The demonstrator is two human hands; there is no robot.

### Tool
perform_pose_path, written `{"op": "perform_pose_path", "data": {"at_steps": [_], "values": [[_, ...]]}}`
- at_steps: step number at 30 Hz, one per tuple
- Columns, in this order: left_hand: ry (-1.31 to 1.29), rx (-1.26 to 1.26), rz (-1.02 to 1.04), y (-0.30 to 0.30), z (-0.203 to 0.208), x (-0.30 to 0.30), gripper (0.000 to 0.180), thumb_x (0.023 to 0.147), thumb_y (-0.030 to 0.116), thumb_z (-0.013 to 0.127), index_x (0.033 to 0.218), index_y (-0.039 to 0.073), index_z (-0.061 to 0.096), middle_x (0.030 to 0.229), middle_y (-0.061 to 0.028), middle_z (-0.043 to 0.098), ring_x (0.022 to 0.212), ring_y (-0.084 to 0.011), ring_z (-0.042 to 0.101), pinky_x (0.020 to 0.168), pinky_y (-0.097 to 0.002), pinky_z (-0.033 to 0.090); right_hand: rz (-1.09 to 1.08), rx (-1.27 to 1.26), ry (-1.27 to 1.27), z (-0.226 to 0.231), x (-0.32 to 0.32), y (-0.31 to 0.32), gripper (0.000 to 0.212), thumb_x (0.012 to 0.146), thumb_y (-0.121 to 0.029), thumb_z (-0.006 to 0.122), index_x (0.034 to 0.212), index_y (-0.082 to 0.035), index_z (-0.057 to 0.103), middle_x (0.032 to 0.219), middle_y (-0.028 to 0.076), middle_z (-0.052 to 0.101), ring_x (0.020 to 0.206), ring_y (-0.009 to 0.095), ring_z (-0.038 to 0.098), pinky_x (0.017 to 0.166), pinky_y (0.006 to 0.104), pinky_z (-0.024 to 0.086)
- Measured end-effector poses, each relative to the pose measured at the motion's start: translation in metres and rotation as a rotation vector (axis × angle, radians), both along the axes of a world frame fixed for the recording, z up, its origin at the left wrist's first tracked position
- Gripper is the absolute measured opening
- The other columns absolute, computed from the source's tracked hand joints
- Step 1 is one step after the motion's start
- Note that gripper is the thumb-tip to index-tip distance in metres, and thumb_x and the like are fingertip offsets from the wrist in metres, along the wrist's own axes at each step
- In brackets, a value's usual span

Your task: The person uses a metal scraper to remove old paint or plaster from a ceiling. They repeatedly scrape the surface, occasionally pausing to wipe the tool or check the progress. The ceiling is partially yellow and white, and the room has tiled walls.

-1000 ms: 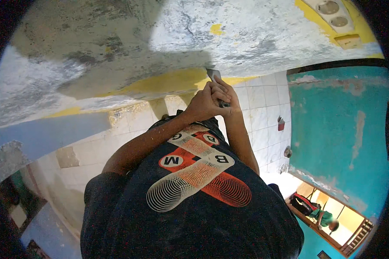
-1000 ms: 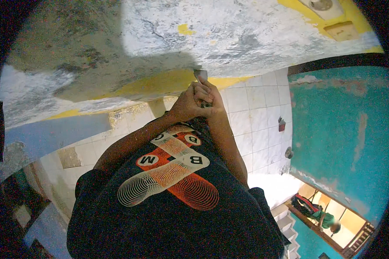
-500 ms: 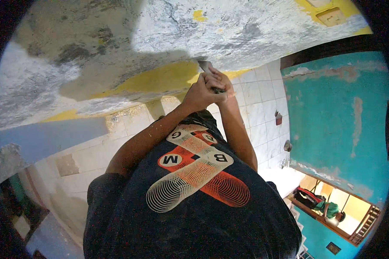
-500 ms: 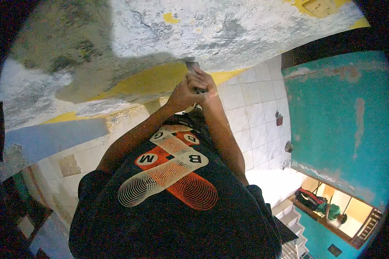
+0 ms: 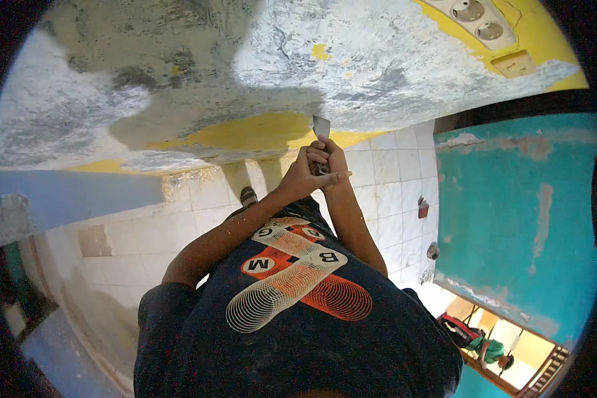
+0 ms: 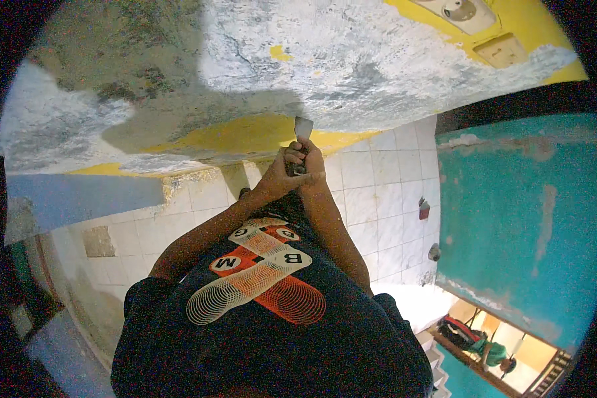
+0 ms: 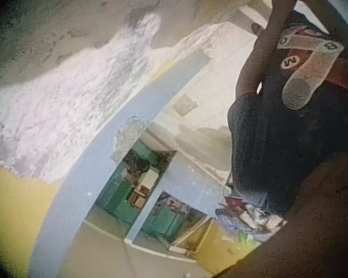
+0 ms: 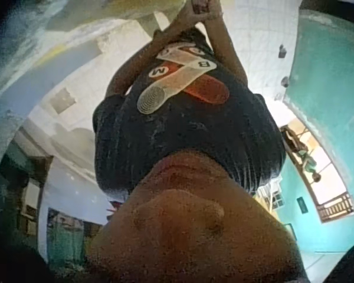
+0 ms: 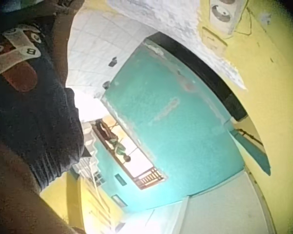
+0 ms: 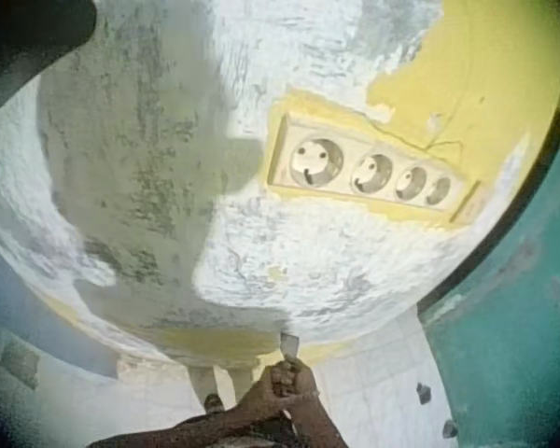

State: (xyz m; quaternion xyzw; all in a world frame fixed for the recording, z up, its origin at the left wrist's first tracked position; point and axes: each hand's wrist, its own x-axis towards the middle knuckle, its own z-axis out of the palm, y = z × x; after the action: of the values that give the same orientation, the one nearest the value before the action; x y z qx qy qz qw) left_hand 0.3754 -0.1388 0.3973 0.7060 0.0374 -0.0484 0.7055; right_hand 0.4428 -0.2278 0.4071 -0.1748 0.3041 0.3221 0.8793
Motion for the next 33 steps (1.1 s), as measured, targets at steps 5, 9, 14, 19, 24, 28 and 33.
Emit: {"op": "perform_pose_path", "data": {"at_steps": [5, 9, 14, 19, 24, 28, 33], "values": [[0.015, 0.076, 0.045, -0.019, 0.004, 0.009, 0.1, 0.064, 0.057, 0.079, 0.124, -0.006, 0.03, 0.111, -0.0169, 0.05, 0.11, -0.0269, 0.052, 0.095, -0.0343, 0.043, 0.135, 0.094, -0.141, -0.02, 0.018, -0.02, 0.024, 0.097, -0.023, 0.042, 0.076, -0.012, 0.042, 0.064, -0.001, 0.045, 0.048, 0.01, 0.04, 0.042, 0.0236, 0.037], [0.043, 0.152, 0.044, -0.026, 0.016, 0.011, 0.108, 0.065, 0.061, 0.077, 0.127, -0.007, 0.021, 0.113, -0.0209, 0.047, 0.113, -0.0313, 0.051, 0.098, -0.0365, 0.041, 0.318, 0.166, -0.247, -0.039, 0.041, -0.03, 0.026, 0.099, -0.022, 0.036, 0.075, -0.011, 0.04, 0.056, -0.002, 0.038, 0.044, 0.011, 0.037, 0.039, 0.0238, 0.034], [-0.034, 0.152, 0.097, -0.039, 0.027, 0.017, 0.112, 0.064, 0.061, 0.077, 0.129, -0.008, 0.017, 0.115, -0.0226, 0.045, 0.114, -0.0324, 0.049, 0.098, -0.0367, 0.04, 0.359, -0.14, -0.318, -0.007, 0.045, -0.029, 0.024, 0.099, -0.019, 0.036, 0.078, -0.01, 0.042, 0.055, -0.002, 0.038, 0.041, 0.01, 0.035, 0.036, 0.023, 0.032], [0.075, 0.099, 0.144, -0.046, 0.012, 0.022, 0.107, 0.065, 0.06, 0.077, 0.126, -0.007, 0.02, 0.113, -0.0211, 0.045, 0.113, -0.0305, 0.048, 0.097, -0.0363, 0.04, 0.424, -0.204, -0.307, -0.04, 0.056, -0.034, 0.024, 0.1, -0.02, 0.035, 0.079, -0.01, 0.042, 0.056, -0.002, 0.037, 0.042, 0.009, 0.034, 0.037, 0.0232, 0.031], [0.024, 0.16, 0.178, -0.044, 0.031, 0.028, 0.103, 0.066, 0.061, 0.076, 0.122, -0.008, 0.025, 0.111, -0.0209, 0.046, 0.111, -0.0307, 0.05, 0.095, -0.0369, 0.042, 0.462, -0.164, -0.337, -0.025, 0.06, -0.033, 0.025, 0.099, -0.019, 0.035, 0.078, -0.009, 0.043, 0.055, -0.001, 0.038, 0.043, 0.009, 0.035, 0.038, 0.0234, 0.031], [0.058, 0.188, 0.181, -0.043, 0.023, 0.033, 0.104, 0.065, 0.062, 0.076, 0.122, -0.009, 0.026, 0.11, -0.0216, 0.047, 0.109, -0.0315, 0.051, 0.093, -0.037, 0.043, 0.6, -0.532, -0.719, -0.041, 0.066, -0.031, 0.025, 0.098, -0.017, 0.036, 0.076, -0.009, 0.044, 0.055, -0.001, 0.038, 0.044, 0.009, 0.036, 0.04, 0.0229, 0.031], [0.023, 0.192, 0.154, -0.043, 0.01, 0.029, 0.102, 0.066, 0.061, 0.076, 0.123, -0.008, 0.027, 0.113, -0.0226, 0.047, 0.111, -0.0312, 0.05, 0.094, -0.0368, 0.042, 0.498, -0.251, -0.463, -0.036, 0.06, -0.033, 0.023, 0.097, -0.015, 0.038, 0.076, -0.008, 0.046, 0.054, -0.002, 0.036, 0.045, 0.008, 0.035, 0.041, 0.0225, 0.031]]}}
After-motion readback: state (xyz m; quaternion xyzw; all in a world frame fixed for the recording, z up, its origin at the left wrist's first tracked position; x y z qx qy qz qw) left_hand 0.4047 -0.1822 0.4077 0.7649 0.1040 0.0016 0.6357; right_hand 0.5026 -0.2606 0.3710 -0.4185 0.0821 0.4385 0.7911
